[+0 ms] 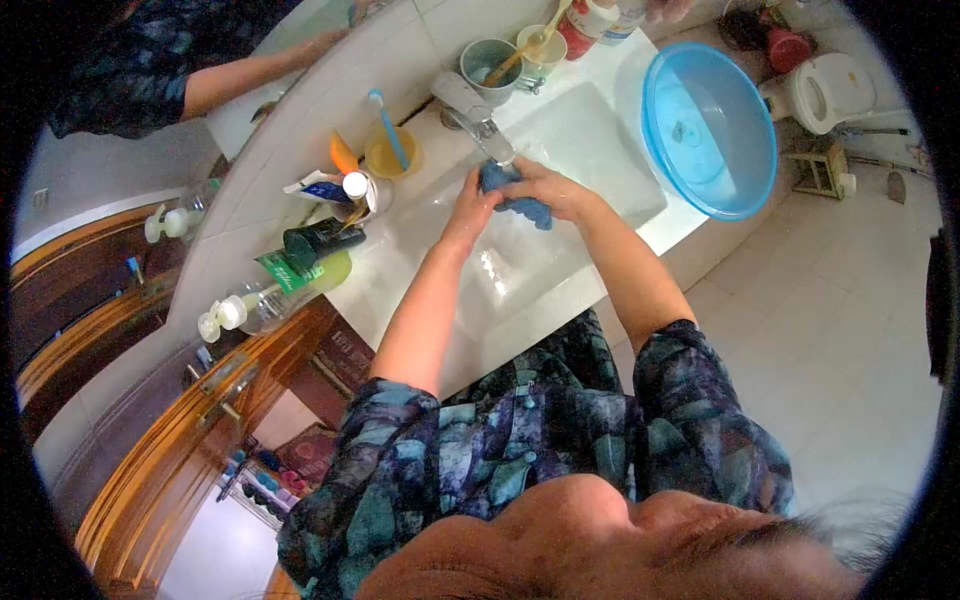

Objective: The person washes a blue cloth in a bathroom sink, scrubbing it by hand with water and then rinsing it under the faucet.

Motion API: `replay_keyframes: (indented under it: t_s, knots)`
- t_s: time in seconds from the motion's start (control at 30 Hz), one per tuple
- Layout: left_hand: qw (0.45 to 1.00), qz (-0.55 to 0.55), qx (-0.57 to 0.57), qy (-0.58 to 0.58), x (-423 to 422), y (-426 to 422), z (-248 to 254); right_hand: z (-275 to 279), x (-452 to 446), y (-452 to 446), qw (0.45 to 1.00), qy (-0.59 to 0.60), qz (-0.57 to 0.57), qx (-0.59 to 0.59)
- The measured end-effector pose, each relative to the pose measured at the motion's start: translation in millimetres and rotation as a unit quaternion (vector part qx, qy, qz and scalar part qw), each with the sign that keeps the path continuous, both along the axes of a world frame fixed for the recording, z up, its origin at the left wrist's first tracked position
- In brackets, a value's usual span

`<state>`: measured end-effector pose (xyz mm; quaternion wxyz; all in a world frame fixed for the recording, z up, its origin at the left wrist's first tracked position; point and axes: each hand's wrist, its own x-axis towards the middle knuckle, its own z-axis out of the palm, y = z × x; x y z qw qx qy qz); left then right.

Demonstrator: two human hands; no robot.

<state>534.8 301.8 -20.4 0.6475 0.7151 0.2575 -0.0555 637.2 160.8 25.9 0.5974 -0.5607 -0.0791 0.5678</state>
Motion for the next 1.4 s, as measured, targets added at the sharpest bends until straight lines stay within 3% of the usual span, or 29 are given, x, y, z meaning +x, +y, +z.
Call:
replay_keyframes:
  t_s: [0.1,0.17,0.27,0.37,0.43,0.5,0.63,0.77,0.8,0.87,0.9,0.97,1.0,1.03,1.13,1.23,1.27,1.37,1.4]
  knots:
    - [0.991,-0.095,0.071,0.059,9.7,6.5,42.1,5.1,3.9,-14.7,0.998,-0.006,-0.055,0.02]
    - [0.984,-0.123,0.081,0.097,12.9,8.3,53.6,3.7,9.3,-27.1,0.995,-0.099,-0.006,0.006]
    - [0.998,-0.048,-0.029,0.004,12.3,-7.0,70.4,2.8,12.3,-36.7,0.969,-0.21,0.115,-0.063]
    - [0.989,0.082,-0.113,-0.047,9.0,-22.8,76.8,-13.7,9.4,-29.4,0.936,-0.208,0.23,-0.167]
    - [0.978,0.112,-0.156,-0.084,4.3,-21.3,80.5,-43.7,4.9,-33.8,0.995,-0.012,0.088,-0.035]
    - [0.968,0.14,-0.186,-0.094,-1.5,-13.7,69.6,-52.6,-5.8,-38.6,0.975,0.179,-0.122,0.055]
    - [0.913,0.271,-0.304,-0.015,-4.9,-5.0,60.0,-60.1,4.9,-35.8,0.911,0.332,-0.179,0.168]
    - [0.942,0.28,-0.18,0.036,-9.7,3.1,15.6,-37.0,-1.1,-14.0,0.955,0.134,-0.211,0.162]
    - [0.935,0.269,-0.22,0.071,-9.9,2.7,8.1,-50.9,4.1,-11.1,0.953,0.172,-0.232,0.096]
    - [0.912,0.244,-0.298,0.14,-6.5,-0.9,12.1,-64.8,-4.5,2.4,0.944,0.156,-0.271,0.104]
    - [0.882,0.214,-0.393,0.148,-5.6,0.5,9.8,-69.4,-8.4,11.1,0.94,0.148,-0.289,0.107]
    - [0.793,0.143,-0.571,0.158,-2.4,4.2,-2.1,-5.1,-30.5,21.7,0.979,0.049,-0.191,-0.051]
    - [0.779,0.128,-0.602,0.124,-1.6,2.9,6.6,-16.9,-47.3,26.3,0.968,-0.148,-0.197,-0.048]
    - [0.773,0.146,-0.61,0.099,1.4,3.1,-3.1,-28.5,-61.7,28.8,0.919,-0.34,-0.195,-0.044]
    - [0.774,0.178,-0.603,0.067,11.9,-2.1,-3.4,-2.3,-85.6,28.1,0.87,-0.461,-0.106,-0.142]
    - [0.794,0.222,-0.566,0.034,-1.9,-19.8,16.5,20.1,-108.9,30.9,0.838,-0.53,-0.06,-0.113]
    - [0.802,0.109,-0.586,0.043,-5.7,-9.0,8.2,18.2,-108.4,34.6,0.826,-0.544,-0.064,-0.131]
    - [0.81,0.105,-0.574,-0.054,-16.4,-14.5,-21.9,-7.8,-93.1,38.5,0.767,-0.621,-0.089,-0.132]
    - [0.817,0.122,-0.562,-0.045,-16.8,-16.7,-27.0,-15.3,-88.8,39.2,0.75,-0.626,-0.103,-0.186]
